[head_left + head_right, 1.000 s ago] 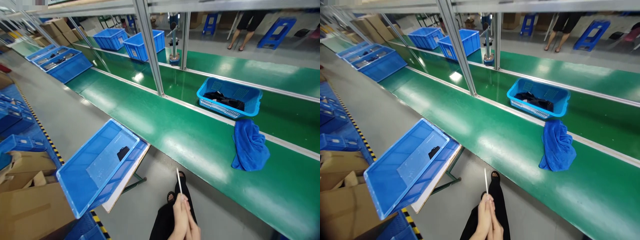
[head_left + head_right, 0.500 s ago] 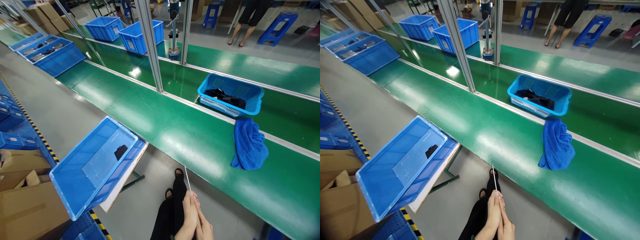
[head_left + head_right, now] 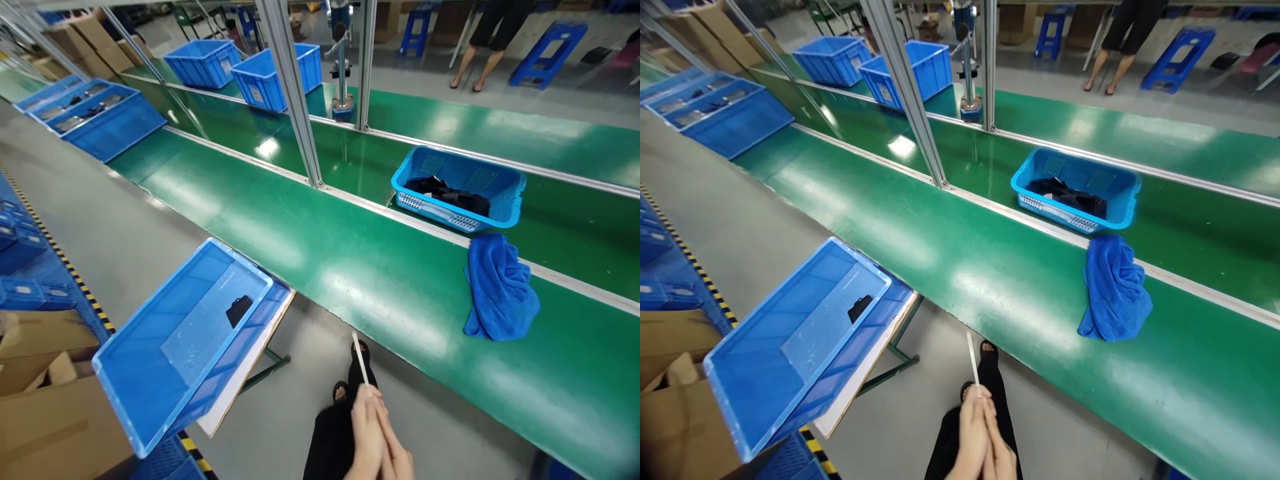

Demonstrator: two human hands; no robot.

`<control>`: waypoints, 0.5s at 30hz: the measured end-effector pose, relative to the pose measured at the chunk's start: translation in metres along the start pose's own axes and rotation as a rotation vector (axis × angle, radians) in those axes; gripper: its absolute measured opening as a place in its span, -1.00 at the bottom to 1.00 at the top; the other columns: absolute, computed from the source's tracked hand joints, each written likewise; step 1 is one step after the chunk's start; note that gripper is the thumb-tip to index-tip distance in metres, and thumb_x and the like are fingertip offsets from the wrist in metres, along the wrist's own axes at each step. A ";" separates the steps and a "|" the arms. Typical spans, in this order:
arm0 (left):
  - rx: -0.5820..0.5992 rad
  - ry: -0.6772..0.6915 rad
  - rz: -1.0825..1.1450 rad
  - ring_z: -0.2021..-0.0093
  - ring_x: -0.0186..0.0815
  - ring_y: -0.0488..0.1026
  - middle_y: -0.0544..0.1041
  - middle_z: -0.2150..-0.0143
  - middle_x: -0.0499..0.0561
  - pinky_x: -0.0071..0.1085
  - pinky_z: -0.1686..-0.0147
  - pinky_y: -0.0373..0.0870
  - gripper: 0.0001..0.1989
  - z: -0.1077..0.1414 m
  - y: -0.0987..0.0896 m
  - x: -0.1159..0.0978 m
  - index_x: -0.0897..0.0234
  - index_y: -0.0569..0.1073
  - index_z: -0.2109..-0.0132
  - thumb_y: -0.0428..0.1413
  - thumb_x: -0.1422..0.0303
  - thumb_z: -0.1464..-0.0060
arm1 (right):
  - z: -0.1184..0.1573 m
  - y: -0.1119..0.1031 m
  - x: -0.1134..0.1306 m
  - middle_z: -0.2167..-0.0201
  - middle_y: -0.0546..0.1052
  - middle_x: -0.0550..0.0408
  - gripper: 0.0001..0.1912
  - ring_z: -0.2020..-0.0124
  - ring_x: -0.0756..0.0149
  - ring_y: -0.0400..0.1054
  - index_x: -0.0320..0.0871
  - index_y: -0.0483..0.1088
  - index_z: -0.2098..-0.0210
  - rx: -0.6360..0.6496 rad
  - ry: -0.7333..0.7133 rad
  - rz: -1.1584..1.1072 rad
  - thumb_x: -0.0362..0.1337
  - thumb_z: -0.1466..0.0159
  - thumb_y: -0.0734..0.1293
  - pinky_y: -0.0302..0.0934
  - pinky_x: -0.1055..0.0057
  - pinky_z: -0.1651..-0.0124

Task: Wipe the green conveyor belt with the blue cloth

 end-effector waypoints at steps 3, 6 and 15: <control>0.090 -0.017 -0.030 0.59 -0.38 0.24 0.29 0.63 -0.11 -0.46 0.57 0.20 -0.48 0.008 0.029 0.006 0.25 0.35 0.44 0.04 -0.17 -0.01 | 0.013 -0.021 -0.018 -0.28 0.26 0.13 -0.47 -0.28 0.14 0.14 -0.10 0.18 -0.32 -0.137 0.094 0.059 -0.17 -0.39 0.08 0.20 0.35 -0.21; 0.088 -0.030 -0.051 0.60 -0.39 0.22 0.27 0.64 -0.11 -0.46 0.57 0.19 -0.47 0.007 0.037 0.007 0.24 0.31 0.44 -0.02 -0.18 -0.04 | 0.013 -0.025 -0.024 -0.29 0.26 0.14 -0.47 -0.30 0.15 0.10 -0.12 0.16 -0.32 -0.126 0.119 0.101 -0.15 -0.41 0.05 0.17 0.37 -0.22; 0.080 -0.009 -0.096 0.60 -0.38 0.24 0.31 0.62 -0.09 -0.45 0.55 0.20 -0.51 0.001 0.028 0.000 0.23 0.31 0.42 -0.06 -0.13 -0.09 | 0.005 -0.016 -0.018 -0.29 0.25 0.17 -0.48 -0.30 0.12 0.09 -0.04 0.18 -0.31 -0.123 0.124 0.121 -0.14 -0.40 0.06 0.17 0.33 -0.23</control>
Point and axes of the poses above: each hand's wrist, its own z-axis away from the middle knuckle, its own y-axis out of the palm, x = y × z, the point moved 1 cm from there along -z, towards the middle knuckle
